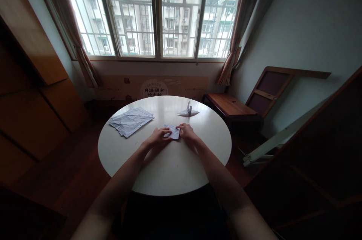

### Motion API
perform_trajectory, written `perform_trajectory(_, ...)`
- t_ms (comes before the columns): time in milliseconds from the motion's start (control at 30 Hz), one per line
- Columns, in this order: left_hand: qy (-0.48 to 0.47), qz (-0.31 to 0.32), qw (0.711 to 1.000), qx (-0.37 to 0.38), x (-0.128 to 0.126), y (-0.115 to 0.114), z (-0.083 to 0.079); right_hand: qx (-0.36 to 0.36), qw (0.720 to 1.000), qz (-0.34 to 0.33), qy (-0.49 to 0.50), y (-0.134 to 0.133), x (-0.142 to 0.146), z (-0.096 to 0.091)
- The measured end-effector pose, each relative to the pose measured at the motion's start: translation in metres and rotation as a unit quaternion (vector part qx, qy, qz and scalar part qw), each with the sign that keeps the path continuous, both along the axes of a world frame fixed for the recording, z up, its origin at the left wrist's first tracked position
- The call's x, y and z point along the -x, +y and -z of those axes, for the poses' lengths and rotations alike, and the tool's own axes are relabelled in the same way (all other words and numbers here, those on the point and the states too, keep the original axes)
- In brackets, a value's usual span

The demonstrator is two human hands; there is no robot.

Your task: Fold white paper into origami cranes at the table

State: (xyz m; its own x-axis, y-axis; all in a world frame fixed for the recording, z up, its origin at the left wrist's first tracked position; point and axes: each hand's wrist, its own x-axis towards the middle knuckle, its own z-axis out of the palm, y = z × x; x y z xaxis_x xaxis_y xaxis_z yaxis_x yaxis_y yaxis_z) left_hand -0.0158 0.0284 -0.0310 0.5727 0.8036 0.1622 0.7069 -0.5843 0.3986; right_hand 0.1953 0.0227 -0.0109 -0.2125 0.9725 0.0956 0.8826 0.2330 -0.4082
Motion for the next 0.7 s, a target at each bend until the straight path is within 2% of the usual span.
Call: perform_trajectory(700,0.005,-0.005,1.000,0.008,-0.0006,-0.0006,-0.0011,0.002,1.000,0.003,-0.006,-0.0038,0.0011,-0.0047)
